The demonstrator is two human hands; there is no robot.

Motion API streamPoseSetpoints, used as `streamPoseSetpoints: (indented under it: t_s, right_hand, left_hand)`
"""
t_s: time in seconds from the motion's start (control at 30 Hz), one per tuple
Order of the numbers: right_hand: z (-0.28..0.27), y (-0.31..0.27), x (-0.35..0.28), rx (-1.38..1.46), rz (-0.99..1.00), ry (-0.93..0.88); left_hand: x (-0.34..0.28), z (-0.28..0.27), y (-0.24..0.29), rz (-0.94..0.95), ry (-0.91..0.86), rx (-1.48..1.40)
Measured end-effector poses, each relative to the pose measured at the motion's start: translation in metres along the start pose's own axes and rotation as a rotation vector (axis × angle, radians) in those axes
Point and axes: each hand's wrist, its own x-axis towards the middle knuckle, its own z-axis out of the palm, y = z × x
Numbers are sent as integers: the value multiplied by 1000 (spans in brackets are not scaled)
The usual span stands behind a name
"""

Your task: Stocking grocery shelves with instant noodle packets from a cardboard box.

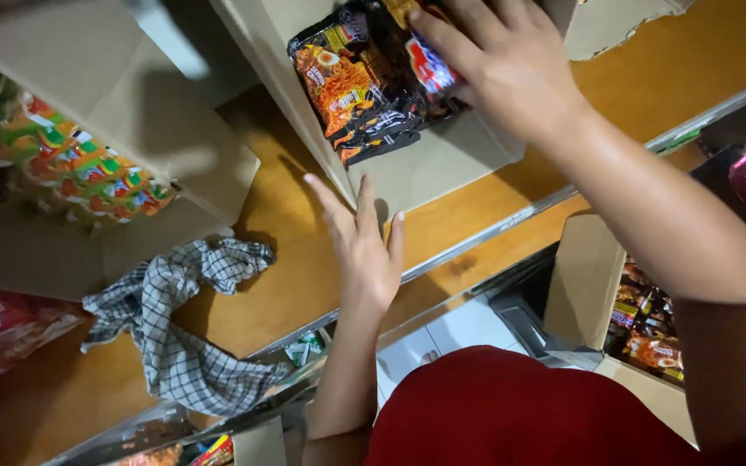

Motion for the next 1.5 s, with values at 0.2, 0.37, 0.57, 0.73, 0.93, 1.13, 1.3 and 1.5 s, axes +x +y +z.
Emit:
streamPoseSetpoints:
  t_s: [0.2,0.37,0.57,0.73,0.93,1.13,1.3,1.5]
  right_hand:
    - [71,18,23,-286,-63,30]
    - [84,8,28,178,143,-29]
    - [80,1,31,433,355,-285]
    - [105,-20,18,201,393,-149]
    - [80,-53,-57,318,269,155]
    - [24,-120,-244,533,113,181]
    - [82,-101,-484,325,806,-119]
    - [72,-51,-703,7,1570,-550]
  left_hand:
    - [-5,21,-25,-170,-230,-267]
    - [-4,15,-22,-176,-262,-309]
    - [-7,16,-25,-76,-241,-266]
    - [-10,19,-25,-151,-283,-285]
    - [-10,4,-8,74,-119,-4]
    - [-50,28,-1,319,-171,-95]
    - [-71,100,39,419,-483,-388]
    - [-103,194,71,231,-981,-554]
